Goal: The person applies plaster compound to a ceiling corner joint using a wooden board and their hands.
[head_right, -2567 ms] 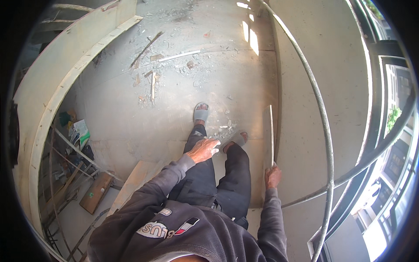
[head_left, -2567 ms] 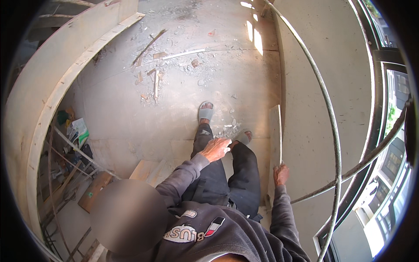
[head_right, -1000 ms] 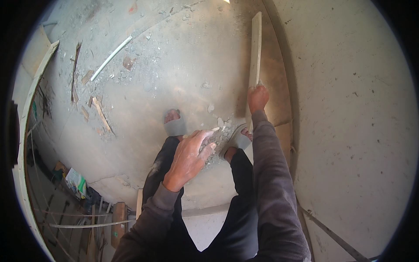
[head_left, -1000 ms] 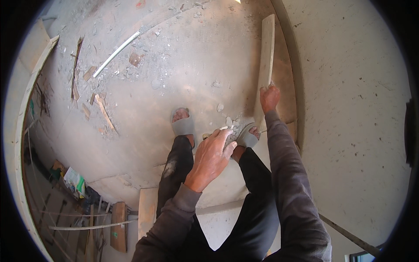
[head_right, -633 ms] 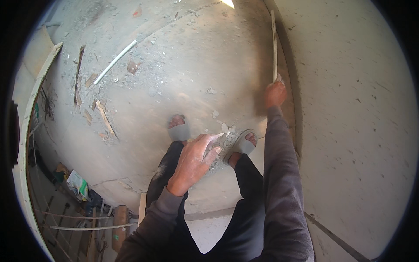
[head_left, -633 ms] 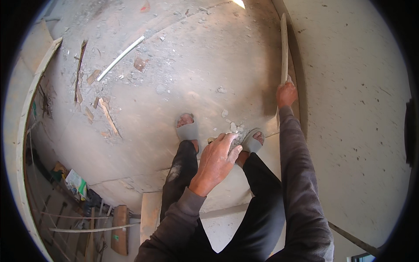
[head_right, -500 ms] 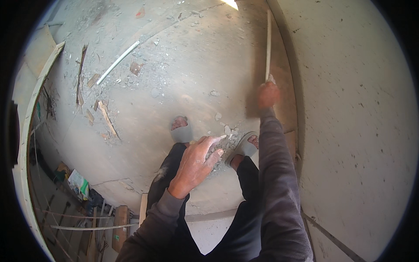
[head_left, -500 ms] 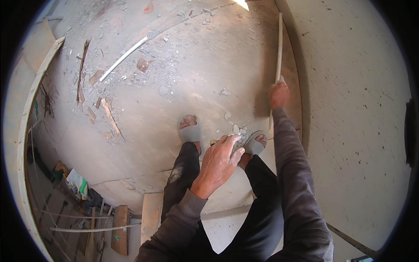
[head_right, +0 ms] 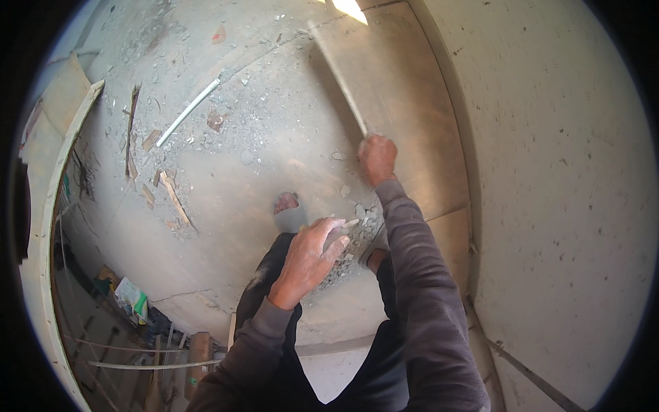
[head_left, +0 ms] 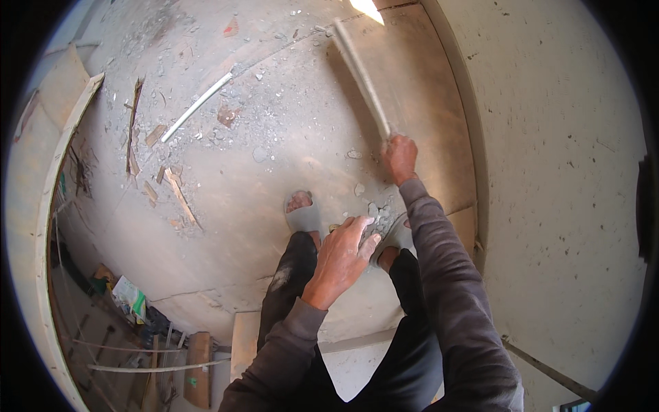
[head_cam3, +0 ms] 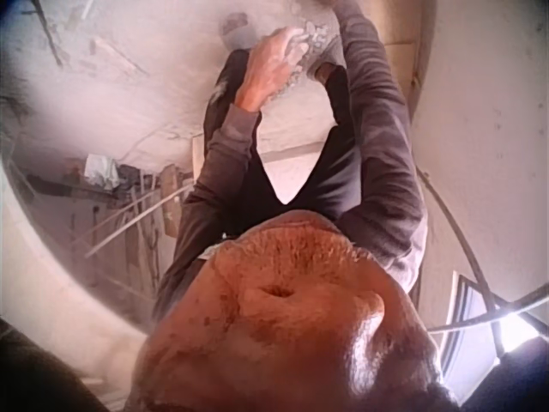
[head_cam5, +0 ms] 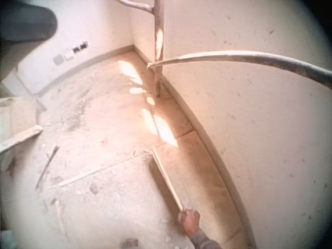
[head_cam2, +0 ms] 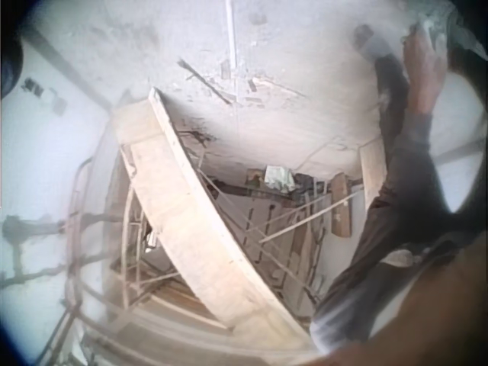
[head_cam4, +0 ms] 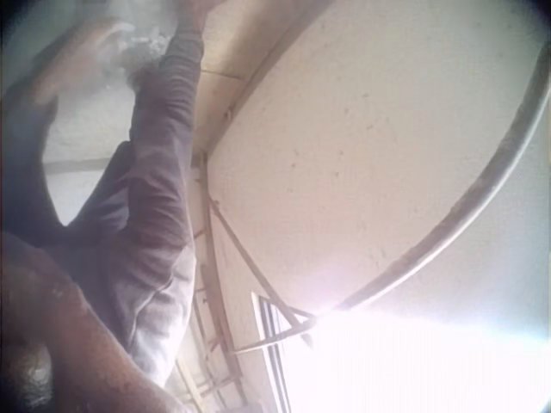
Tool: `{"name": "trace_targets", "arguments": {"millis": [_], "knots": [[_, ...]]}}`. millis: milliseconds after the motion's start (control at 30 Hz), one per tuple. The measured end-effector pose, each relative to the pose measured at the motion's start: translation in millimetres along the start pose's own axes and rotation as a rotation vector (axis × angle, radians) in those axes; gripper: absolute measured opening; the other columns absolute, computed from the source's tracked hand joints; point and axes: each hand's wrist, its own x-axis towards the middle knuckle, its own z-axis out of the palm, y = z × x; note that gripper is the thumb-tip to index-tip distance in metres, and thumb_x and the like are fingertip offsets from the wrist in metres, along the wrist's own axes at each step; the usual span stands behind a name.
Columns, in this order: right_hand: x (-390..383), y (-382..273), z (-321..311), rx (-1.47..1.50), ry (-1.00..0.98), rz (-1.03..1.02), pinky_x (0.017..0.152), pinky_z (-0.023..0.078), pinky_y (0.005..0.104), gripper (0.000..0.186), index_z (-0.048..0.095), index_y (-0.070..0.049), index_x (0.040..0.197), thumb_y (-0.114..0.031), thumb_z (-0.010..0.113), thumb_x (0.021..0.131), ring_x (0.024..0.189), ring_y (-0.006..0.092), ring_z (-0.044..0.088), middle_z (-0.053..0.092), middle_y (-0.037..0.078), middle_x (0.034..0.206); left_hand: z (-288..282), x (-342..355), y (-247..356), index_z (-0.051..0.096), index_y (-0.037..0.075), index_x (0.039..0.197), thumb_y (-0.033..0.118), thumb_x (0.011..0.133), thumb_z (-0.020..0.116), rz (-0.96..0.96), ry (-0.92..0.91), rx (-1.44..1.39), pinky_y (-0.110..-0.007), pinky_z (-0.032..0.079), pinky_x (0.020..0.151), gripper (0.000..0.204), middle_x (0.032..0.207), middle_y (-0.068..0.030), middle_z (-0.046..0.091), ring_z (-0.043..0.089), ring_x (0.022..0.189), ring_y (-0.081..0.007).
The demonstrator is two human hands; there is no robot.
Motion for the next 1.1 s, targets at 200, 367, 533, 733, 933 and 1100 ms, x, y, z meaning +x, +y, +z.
{"name": "trace_targets", "arguments": {"millis": [200,367,533,733,933,1100], "knots": [[59,83,-29,-0.118,0.355,0.229,0.071,0.055,0.0481,0.023,0.070,0.001,0.094,-0.011,0.060,0.078,0.077,0.0396,0.068,0.068,0.026,0.085,-8,-1,-5,0.060,-0.001,0.113,0.020,0.090,0.062,0.016,0.031,-0.033,-0.043,0.046,0.083,0.030,0.102,-0.0194,0.065,0.062,0.094,-0.0373],[78,65,-12,-0.157,0.294,0.178,0.069,0.056,0.0472,0.020,0.071,-0.001,0.090,-0.013,0.057,0.082,0.075,0.0397,0.068,0.068,0.024,0.082,-14,-1,-4,0.059,-0.001,0.112,0.019,0.090,0.062,0.015,0.032,-0.032,-0.044,0.046,0.082,0.030,0.100,-0.0194,0.065,0.062,0.092,-0.0367],[50,-43,26,-0.044,0.102,-0.054,0.069,0.054,0.0466,0.020,0.070,-0.003,0.095,-0.011,0.054,0.085,0.075,0.0374,0.067,0.067,0.020,0.076,-15,-2,-12,0.059,-0.001,0.112,0.018,0.090,0.062,0.017,0.050,-0.027,-0.044,0.046,0.083,0.029,0.101,-0.0204,0.065,0.063,0.092,-0.0367],[30,-99,41,-0.009,-0.150,-0.415,0.067,0.055,0.0465,0.038,0.064,-0.009,0.121,-0.008,0.052,0.085,0.073,0.0351,0.068,0.068,0.018,0.080,-20,5,-8,0.059,-0.001,0.112,0.018,0.090,0.062,-0.004,0.046,-0.053,-0.044,0.046,0.082,0.030,0.101,-0.0207,0.065,0.063,0.092,-0.0375],[37,-55,10,0.013,-0.009,-0.043,0.065,0.054,0.0471,0.033,0.068,-0.006,0.109,-0.015,0.062,0.078,0.071,0.0378,0.067,0.067,0.021,0.076,-23,-2,-18,0.060,-0.001,0.112,0.019,0.090,0.062,-0.005,0.112,-0.053,-0.044,0.048,0.079,0.030,0.099,-0.0191,0.066,0.063,0.089,-0.0379],[80,6,-13,-0.051,0.270,0.206,0.069,0.054,0.0496,0.019,0.070,-0.001,0.088,-0.013,0.059,0.079,0.074,0.0422,0.066,0.067,0.023,0.079,-27,-3,-21,0.060,0.000,0.112,0.021,0.090,0.062,-0.002,0.142,-0.100,-0.044,0.047,0.078,0.030,0.098,-0.0187,0.066,0.063,0.089,-0.0371]]}}
